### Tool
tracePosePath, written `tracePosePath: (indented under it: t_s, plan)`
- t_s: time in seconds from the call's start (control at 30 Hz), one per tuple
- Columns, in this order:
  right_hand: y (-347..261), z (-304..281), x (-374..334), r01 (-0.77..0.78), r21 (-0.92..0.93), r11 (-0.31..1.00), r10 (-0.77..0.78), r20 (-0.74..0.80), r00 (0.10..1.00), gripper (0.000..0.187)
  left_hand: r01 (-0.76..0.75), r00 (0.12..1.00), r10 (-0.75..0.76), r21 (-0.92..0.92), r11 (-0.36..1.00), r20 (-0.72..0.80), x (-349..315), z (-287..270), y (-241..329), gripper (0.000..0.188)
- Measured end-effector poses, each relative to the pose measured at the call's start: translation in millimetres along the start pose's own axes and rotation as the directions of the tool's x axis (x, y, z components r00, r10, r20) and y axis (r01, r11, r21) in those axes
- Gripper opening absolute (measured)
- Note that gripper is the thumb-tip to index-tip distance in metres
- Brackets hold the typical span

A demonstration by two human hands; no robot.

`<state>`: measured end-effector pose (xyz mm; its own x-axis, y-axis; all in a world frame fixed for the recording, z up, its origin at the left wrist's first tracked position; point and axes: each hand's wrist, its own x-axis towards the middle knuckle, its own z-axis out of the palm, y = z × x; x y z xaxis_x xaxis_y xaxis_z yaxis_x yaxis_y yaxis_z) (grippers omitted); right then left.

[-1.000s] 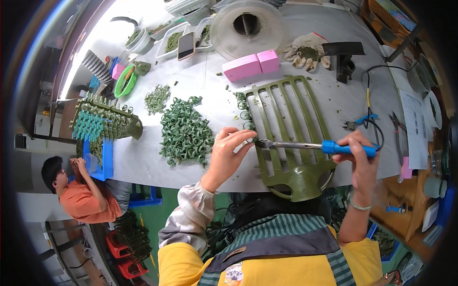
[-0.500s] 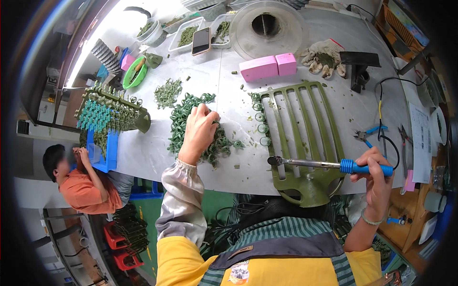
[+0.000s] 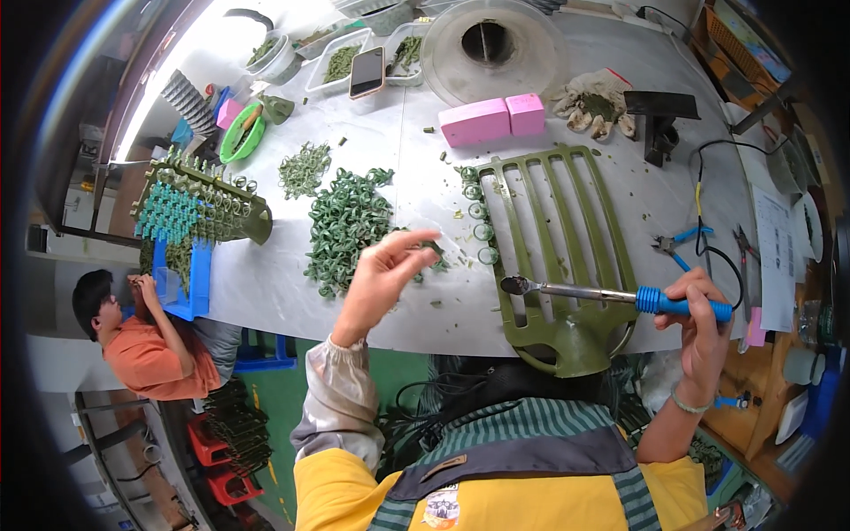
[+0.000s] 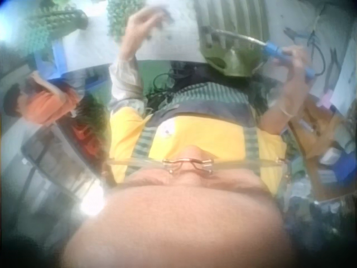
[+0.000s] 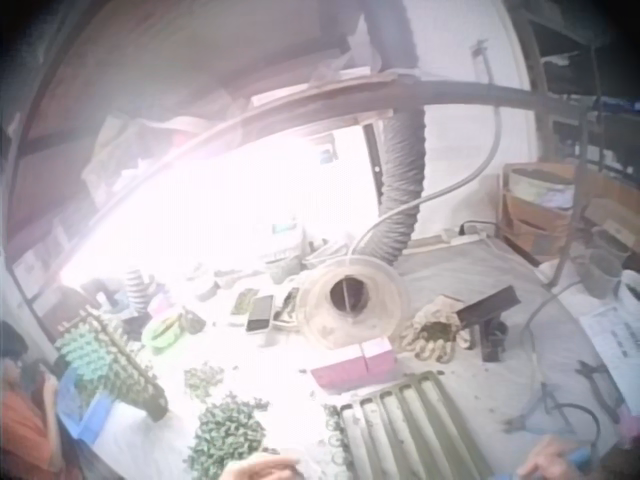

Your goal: The person picks up small green circular components by hand and uses a heated tool to melt and secure them into the circular slots of a large green plastic frame.

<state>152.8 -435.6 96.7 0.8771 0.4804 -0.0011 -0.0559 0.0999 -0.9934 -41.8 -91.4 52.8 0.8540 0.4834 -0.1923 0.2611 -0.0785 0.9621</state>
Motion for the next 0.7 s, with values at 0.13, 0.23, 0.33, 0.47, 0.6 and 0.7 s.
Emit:
tracePosePath:
  t_s: [0.13, 0.23, 0.33, 0.47, 0.6, 0.7]
  plan:
    - [2, 0, -1, -0.002, -0.01, 1.0, 0.002, -0.008, 1.0, 0.026, -0.17, 0.983, 0.157, 0.141, 0.975, 0.095, -21, 35, 3, 0.031]
    - [5, 0, 0, -0.013, -0.002, 1.0, 0.013, 0.004, 1.0, 0.025, -0.234, 0.972, 0.224, 0.164, 0.958, 0.078, -26, 55, 1, 0.034]
    - [9, 0, -1, -0.031, 0.018, 0.999, 0.031, 0.015, 0.999, 0.024, -0.477, 0.847, 0.526, 0.553, 0.683, 0.081, -20, 67, -3, 0.033]
    - [18, 1, 1, -0.046, 0.067, 0.997, 0.044, 0.024, 0.999, 0.023, -0.484, 0.826, 0.551, 0.651, 0.585, 0.118, -16, 74, -5, 0.028]
    - [23, 9, 4, -0.058, 0.074, 0.996, 0.056, 0.035, 0.998, 0.023, -0.5, 0.804, 0.576, 0.692, 0.521, 0.148, -12, 78, -8, 0.026]
    - [22, 10, 5, -0.063, 0.08, 0.995, 0.06, 0.049, 0.997, 0.023, -0.495, 0.795, 0.588, 0.717, 0.491, 0.146, -13, 77, -8, 0.026]
